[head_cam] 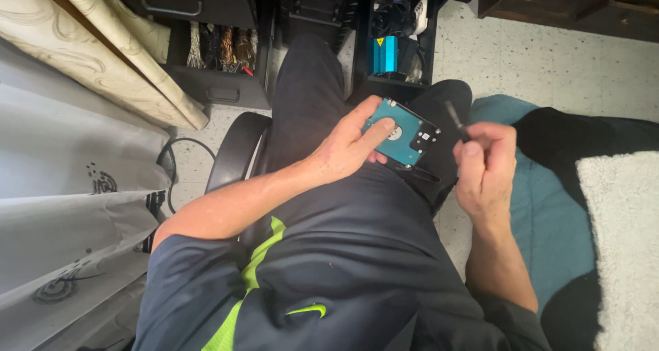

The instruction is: Removing screws and disassembling a computer hard drive.

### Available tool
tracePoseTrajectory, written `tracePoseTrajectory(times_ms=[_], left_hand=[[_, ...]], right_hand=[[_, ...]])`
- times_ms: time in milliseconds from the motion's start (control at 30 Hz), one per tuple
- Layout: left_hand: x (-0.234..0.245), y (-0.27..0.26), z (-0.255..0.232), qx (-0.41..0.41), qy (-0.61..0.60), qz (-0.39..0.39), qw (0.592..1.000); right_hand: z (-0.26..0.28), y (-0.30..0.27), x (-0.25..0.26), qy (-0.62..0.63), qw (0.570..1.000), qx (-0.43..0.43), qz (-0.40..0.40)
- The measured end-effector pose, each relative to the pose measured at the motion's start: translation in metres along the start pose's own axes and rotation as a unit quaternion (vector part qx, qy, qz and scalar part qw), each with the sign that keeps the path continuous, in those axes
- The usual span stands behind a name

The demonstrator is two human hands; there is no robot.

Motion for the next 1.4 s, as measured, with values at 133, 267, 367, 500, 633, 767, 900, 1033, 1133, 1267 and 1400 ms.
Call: tracePoseTrajectory(times_ms=[133,267,367,500,633,767,900,1033,1133,1267,1400], left_hand=[[-0.006,-0.004,-0.009,-0.004,0.007,-0.001,1.000],[-0.009,-0.005,-0.008,-0.005,0.013,0.008,1.000],[-0.011,-0.004,0.000,-0.012,-0.033,0.027,0.999],[-0.013,-0.005,0.003,-0.013,-0.097,0.037,0.994],[-0.011,-0.005,0.005,-0.030,-0.090,0.035,0.995],[-0.012,-0.003,0.010,-0.044,-0.093,0.059,0.993],[-0.014,-0.005,0.012,-0.051,-0.130,0.108,0.984],[-0.016,-0.008,0.010,-0.066,-0.132,0.127,0.981],[-0.018,-0.009,0.007,-0.072,-0.113,0.125,0.983],[-0.018,-0.011,0.003,-0.080,-0.067,0.114,0.988],[-0.018,-0.011,0.000,-0.078,-0.054,0.102,0.990]], right_hand=[[0.051,0.010,-0.006,-0.138,0.989,0.043,0.013],[0.084,0.017,-0.014,-0.196,0.972,0.128,0.024],[0.086,0.020,-0.013,-0.190,0.970,0.152,0.021],[0.090,0.025,-0.011,-0.162,0.966,0.203,0.018],[0.086,0.025,-0.011,-0.108,0.978,0.176,0.020],[0.089,0.022,-0.012,-0.098,0.983,0.154,0.018],[0.089,0.015,-0.009,-0.095,0.987,0.129,0.015],[0.095,0.011,-0.010,-0.122,0.981,0.150,0.009],[0.096,0.011,-0.013,-0.168,0.977,0.134,0.011],[0.097,0.010,-0.015,-0.172,0.973,0.152,0.019],[0.097,0.011,-0.018,-0.186,0.973,0.132,0.018]])
Point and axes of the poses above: each hand's wrist, its own y-axis towards the middle knuckle, its own x-axis out of the back of the hand, z = x × y, the point moved 6 cm from there along y, towards the middle knuckle, and after that the axes turned 8 degrees about -y, right-handed, at the moved point
